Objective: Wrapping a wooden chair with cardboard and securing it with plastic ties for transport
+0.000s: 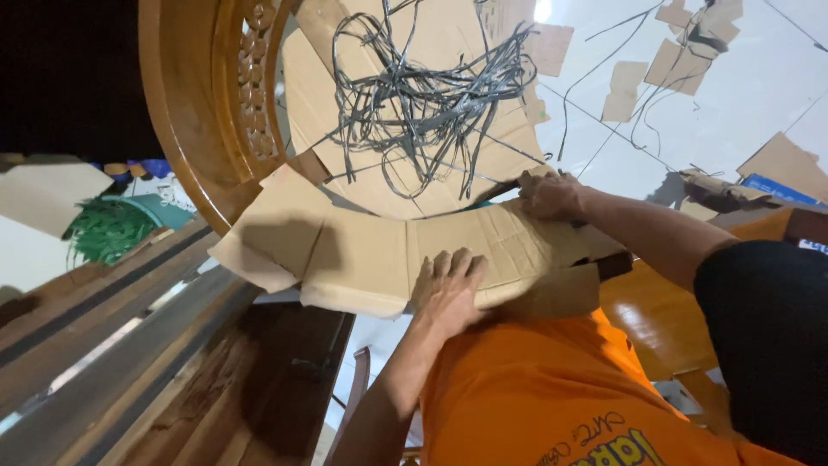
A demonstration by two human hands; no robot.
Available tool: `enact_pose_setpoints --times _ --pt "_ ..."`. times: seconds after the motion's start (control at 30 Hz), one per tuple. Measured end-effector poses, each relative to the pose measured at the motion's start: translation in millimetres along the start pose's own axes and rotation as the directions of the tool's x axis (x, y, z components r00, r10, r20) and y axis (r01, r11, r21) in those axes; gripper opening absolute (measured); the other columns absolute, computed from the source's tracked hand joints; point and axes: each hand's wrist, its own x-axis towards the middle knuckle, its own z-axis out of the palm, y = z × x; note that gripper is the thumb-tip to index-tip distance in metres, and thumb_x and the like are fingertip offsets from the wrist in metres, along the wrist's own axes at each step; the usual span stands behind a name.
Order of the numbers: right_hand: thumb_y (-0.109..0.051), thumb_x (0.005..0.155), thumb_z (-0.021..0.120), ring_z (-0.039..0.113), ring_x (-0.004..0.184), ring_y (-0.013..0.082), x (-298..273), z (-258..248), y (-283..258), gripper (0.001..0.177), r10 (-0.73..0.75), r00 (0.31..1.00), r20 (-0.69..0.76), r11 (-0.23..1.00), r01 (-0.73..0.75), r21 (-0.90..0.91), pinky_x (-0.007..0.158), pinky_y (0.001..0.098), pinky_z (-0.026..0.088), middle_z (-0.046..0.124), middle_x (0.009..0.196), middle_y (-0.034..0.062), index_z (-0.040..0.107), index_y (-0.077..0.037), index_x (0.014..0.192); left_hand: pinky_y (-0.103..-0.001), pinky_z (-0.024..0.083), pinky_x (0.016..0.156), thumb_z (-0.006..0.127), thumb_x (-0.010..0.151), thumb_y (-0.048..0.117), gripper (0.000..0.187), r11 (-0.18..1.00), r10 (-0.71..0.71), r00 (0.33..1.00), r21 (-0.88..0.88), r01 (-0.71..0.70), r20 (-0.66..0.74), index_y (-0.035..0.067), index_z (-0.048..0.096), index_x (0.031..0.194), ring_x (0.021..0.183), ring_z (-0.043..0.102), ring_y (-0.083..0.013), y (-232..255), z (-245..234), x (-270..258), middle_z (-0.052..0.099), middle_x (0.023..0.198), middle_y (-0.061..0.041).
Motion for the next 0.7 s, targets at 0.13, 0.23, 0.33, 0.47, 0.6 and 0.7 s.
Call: enact_pose_setpoints --times 0.13,0.23,0.33,0.47,0.6,0.7 --pt "-0.059 0.092 0.051 0.066 0.122 0.0249 22 -47 -40 0.053 -0.089 0.982 -0.166 0.992 0.102 0.075 0.097 0.0416 0.057 0.066 0.131 -0.0056 0.049 -0.053 0.145 -0.07 0.022 0.119 0.074 0.088 0.032 0.071 0.999 -0.034 0.998 -0.017 0.035 0.047 0.024 0.037 0.148 0.143 0.033 -0.0422 -12 25 22 0.036 0.153 -0.006" --pt "-0.037 0.081 0.062 0.071 0.11 0.032 55 -42 -70 0.05 -0.189 0.895 -0.404 0.943 0.28 0.179 0.092 0.0435 0.059 0.073 0.115 0.0071 0.065 -0.024 0.129 -0.069 0.016 0.122 0.059 0.099 0.03 0.063 0.998 -0.041 0.984 -0.039 0.049 0.174 0.027 0.029 0.155 0.15 0.023 -0.0434 -14 29 32 0.026 0.163 -0.008" --pt "-0.035 0.09 0.063 0.07 0.111 0.0278 48 -87 -127 0.037 -0.012 0.856 -0.517 0.737 0.357 0.573 0.094 0.0444 0.056 0.075 0.111 0.0033 0.067 -0.021 0.124 -0.067 0.007 0.125 0.04 0.107 0.02 0.06 0.996 -0.075 0.928 -0.009 0.084 0.365 0.034 0.017 0.161 0.157 0.01 -0.0426 -14 38 45 0.01 0.173 -0.005" --pt "-0.021 0.097 0.069 0.06 0.102 0.0353 91 -85 -176 0.072 0.144 0.912 -0.383 0.111 0.37 0.922 0.083 0.042 0.049 0.058 0.135 0.028 0.03 -0.003 0.155 -0.052 0.01 0.121 0.03 0.103 0.047 0.055 0.947 -0.217 0.943 -0.179 0.266 0.252 0.036 0.018 0.156 0.141 0.038 -0.0439 -10 32 31 0.012 0.169 -0.009" --pt "-0.029 0.091 0.077 0.069 0.069 0.0219 76 -99 -204 0.061 0.173 0.974 -0.147 -0.221 0.184 0.958 0.051 0.0299 0.062 0.065 0.106 0.0154 0.053 -0.006 0.142 -0.054 0.059 0.075 0.045 0.096 0.009 0.046 0.986 0.161 0.925 0.01 -0.167 -0.345 -0.009 0.064 0.134 0.103 0.072 -0.0466 -18 31 2 0.04 0.149 -0.05" --pt "-0.022 0.09 0.063 0.061 0.063 0.0164 104 -75 -194 0.024 0.147 0.942 -0.301 -0.041 0.31 0.95 0.052 0.0285 0.053 0.06 0.075 0.0074 0.073 -0.003 0.099 -0.077 0.024 0.116 0.037 0.104 0.02 0.047 0.989 0.125 0.991 0.081 -0.121 -0.053 0.032 0.048 0.148 0.15 0.032 -0.0478 -45 99 52 0.032 0.164 -0.005"
